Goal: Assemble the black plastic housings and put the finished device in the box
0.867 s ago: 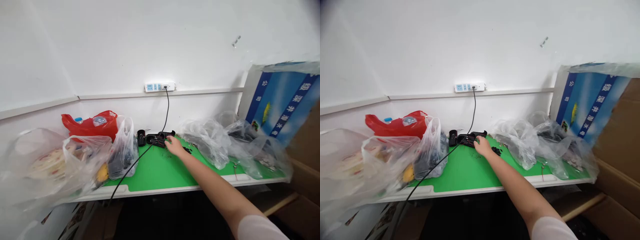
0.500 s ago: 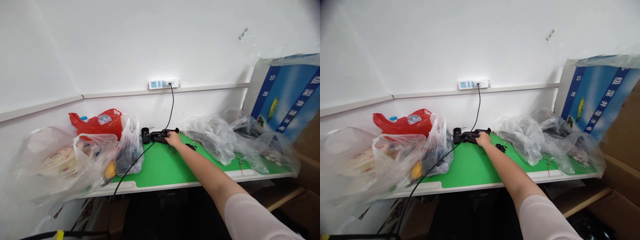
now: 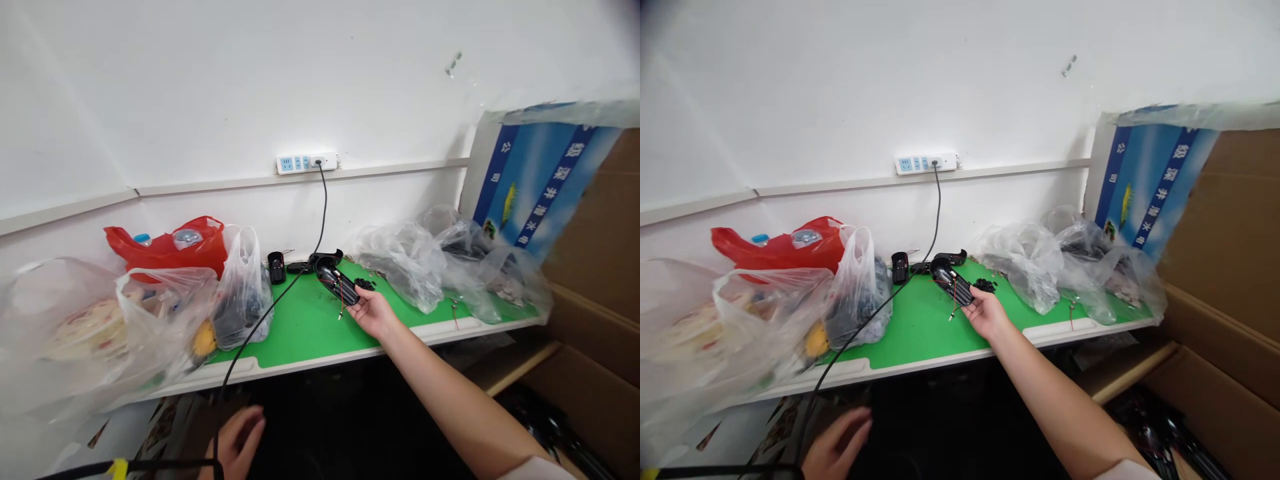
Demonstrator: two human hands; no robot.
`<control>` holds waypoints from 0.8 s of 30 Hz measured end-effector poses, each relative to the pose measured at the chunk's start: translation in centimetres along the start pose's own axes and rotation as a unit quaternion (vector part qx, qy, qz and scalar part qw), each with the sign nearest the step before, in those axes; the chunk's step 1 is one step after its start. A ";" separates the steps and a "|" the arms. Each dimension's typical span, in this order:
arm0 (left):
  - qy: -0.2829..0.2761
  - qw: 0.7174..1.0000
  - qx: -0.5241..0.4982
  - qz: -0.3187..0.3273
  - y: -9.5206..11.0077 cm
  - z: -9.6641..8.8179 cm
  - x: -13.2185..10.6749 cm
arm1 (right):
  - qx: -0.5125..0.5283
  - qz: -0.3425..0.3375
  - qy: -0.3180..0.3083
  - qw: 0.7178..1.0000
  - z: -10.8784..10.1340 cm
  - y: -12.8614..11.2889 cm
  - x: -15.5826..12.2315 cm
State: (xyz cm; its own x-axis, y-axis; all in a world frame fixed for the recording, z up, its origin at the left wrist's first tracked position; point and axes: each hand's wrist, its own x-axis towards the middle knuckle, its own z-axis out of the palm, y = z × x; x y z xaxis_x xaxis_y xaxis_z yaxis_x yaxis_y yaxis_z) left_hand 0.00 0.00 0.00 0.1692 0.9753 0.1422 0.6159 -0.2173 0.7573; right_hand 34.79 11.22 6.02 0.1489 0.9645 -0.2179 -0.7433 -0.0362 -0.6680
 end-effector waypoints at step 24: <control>-0.119 0.852 -0.509 -0.005 15.7 15.4 19.2 | -0.485 -0.394 0.069 0.777 -2.0 -0.4 -2.6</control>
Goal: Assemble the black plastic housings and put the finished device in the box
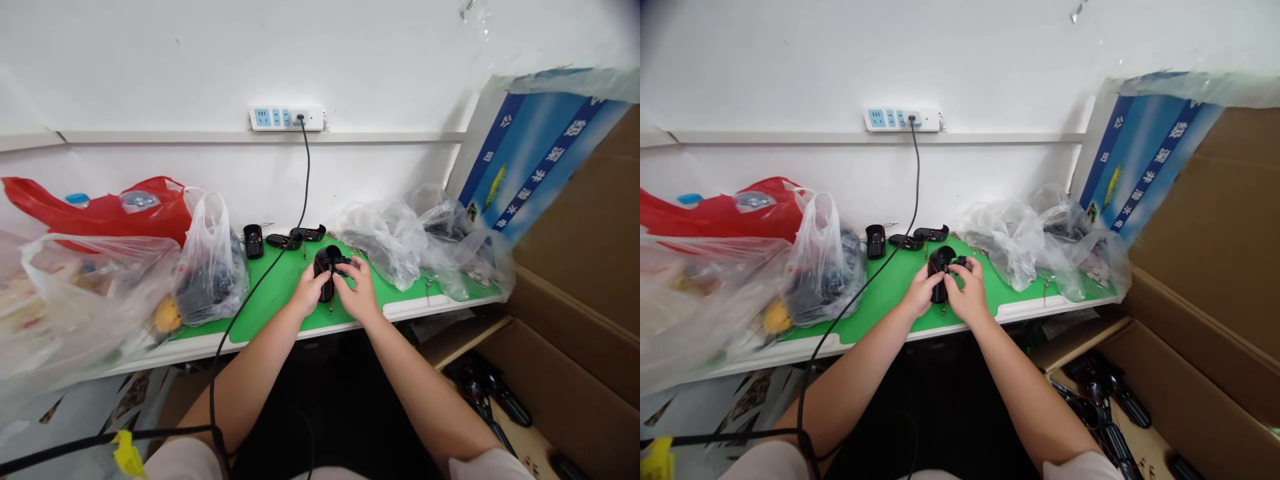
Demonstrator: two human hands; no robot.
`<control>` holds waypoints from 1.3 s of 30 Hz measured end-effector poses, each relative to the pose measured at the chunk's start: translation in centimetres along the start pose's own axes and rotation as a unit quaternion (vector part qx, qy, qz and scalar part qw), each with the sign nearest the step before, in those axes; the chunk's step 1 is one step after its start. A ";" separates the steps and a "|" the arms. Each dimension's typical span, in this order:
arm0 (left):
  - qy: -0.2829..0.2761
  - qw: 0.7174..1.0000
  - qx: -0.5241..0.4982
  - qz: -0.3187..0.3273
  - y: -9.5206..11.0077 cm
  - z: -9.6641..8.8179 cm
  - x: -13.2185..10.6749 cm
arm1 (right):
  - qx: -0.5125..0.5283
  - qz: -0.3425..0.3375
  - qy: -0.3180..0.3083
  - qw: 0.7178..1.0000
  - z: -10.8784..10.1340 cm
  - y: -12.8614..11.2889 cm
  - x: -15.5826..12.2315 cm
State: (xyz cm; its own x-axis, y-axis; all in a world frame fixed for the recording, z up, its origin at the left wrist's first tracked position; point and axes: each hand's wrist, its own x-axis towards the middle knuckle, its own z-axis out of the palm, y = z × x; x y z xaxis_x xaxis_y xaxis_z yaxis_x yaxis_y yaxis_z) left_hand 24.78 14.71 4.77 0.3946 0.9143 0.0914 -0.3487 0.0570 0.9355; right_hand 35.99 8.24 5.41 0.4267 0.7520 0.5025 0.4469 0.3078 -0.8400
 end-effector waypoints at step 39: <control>0.022 0.974 -0.224 -0.011 2.8 -0.1 -1.2 | -0.002 0.147 -0.181 0.972 0.7 -1.6 -4.5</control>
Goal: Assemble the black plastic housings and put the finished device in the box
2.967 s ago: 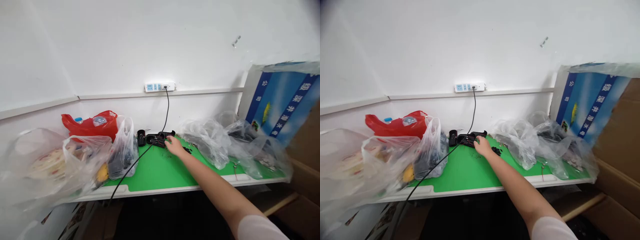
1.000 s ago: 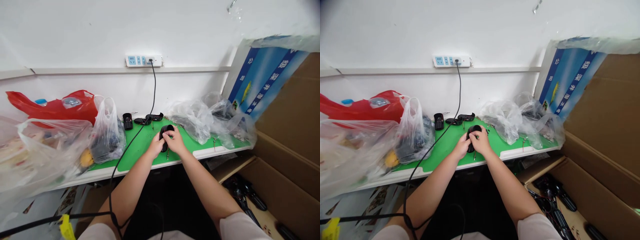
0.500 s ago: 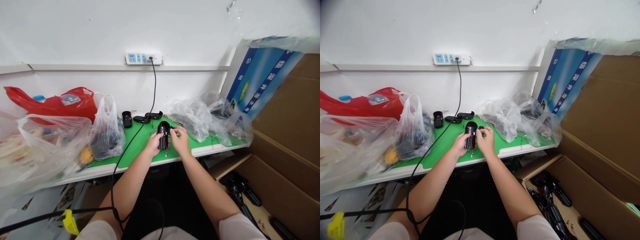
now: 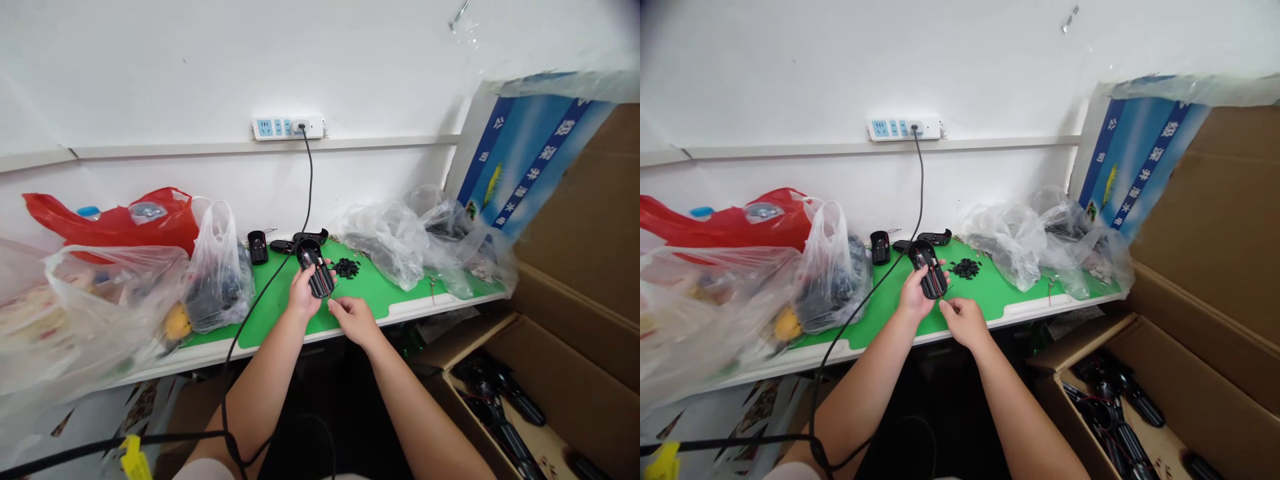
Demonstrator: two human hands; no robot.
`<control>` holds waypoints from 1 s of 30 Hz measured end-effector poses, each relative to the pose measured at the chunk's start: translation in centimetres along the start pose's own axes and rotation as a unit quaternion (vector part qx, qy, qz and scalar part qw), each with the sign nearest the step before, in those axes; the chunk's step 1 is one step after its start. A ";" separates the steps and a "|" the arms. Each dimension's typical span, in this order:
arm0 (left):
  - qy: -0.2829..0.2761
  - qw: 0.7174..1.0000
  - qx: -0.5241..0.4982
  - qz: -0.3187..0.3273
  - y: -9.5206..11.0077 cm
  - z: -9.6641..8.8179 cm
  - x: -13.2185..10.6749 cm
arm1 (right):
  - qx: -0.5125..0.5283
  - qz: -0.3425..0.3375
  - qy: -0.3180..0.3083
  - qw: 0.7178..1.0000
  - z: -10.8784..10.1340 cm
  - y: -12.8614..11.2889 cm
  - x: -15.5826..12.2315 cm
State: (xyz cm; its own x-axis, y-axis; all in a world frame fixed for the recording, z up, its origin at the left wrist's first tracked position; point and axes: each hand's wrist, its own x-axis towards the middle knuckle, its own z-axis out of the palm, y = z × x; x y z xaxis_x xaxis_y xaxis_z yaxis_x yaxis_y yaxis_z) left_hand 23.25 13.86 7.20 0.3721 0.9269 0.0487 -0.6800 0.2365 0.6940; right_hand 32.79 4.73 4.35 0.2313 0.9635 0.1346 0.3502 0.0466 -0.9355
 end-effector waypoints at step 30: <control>-0.061 0.998 0.013 0.012 -0.1 -0.1 -0.3 | 0.211 -0.007 0.031 0.977 1.5 0.4 1.0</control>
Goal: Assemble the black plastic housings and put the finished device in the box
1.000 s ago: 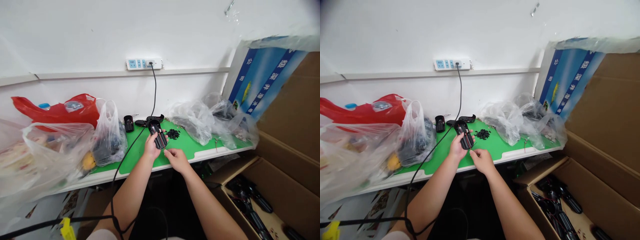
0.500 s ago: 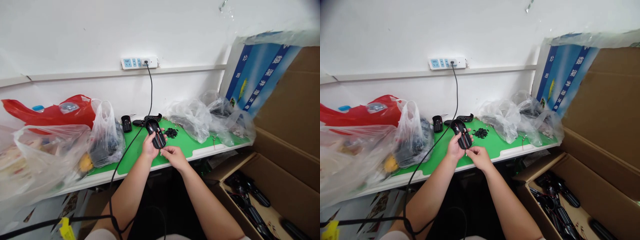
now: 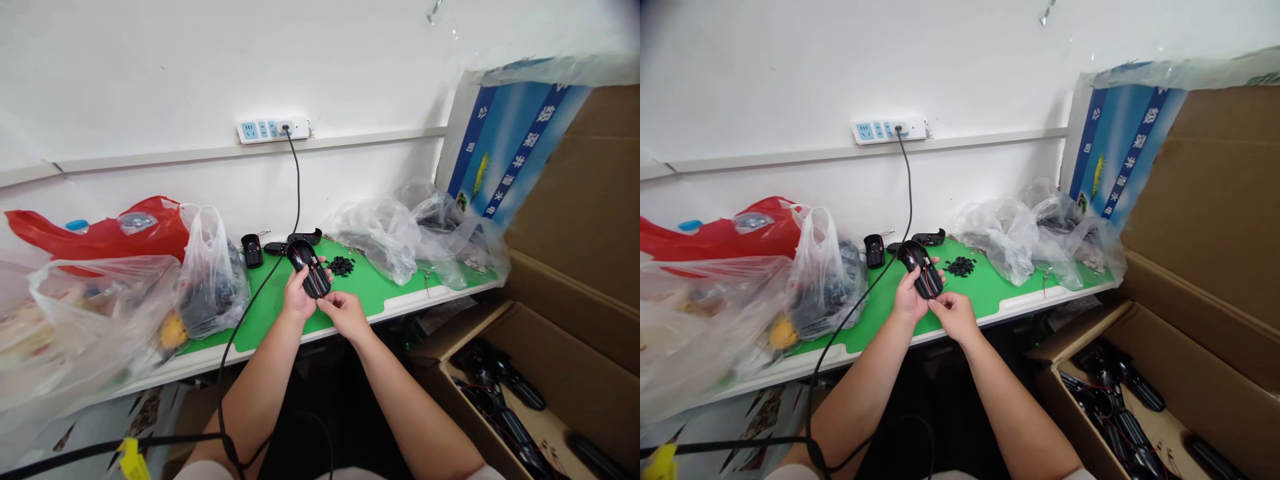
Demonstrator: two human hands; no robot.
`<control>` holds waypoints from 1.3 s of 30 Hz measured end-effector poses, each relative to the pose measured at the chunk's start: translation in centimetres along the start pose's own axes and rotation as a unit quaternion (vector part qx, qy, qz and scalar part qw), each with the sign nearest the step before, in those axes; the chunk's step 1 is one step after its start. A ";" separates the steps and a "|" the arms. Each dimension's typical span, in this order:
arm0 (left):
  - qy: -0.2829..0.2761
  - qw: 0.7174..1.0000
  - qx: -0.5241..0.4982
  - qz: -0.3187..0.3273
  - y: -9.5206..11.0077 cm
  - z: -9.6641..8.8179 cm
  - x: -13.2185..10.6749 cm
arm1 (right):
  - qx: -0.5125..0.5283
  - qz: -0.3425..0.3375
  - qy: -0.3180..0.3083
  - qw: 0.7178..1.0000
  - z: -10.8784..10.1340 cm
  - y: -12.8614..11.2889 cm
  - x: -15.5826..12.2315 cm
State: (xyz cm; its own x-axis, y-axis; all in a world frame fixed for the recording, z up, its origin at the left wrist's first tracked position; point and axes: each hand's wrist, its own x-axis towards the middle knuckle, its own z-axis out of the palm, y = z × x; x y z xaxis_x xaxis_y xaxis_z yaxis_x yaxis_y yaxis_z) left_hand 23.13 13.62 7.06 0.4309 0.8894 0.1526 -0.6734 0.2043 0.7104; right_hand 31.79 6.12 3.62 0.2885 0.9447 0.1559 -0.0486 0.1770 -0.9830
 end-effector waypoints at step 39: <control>0.076 0.990 0.062 -0.102 -0.1 -0.4 0.2 | -0.498 -0.037 -0.040 0.866 -7.3 -0.5 8.3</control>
State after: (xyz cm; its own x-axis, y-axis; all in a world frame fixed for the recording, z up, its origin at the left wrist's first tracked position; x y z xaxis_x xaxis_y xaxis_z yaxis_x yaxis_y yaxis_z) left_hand 23.06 13.97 6.73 0.4486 0.8881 -0.1000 -0.4988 0.3416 0.7966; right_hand 41.18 11.87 4.74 0.1857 0.9643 0.1890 0.8266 -0.0492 -0.5606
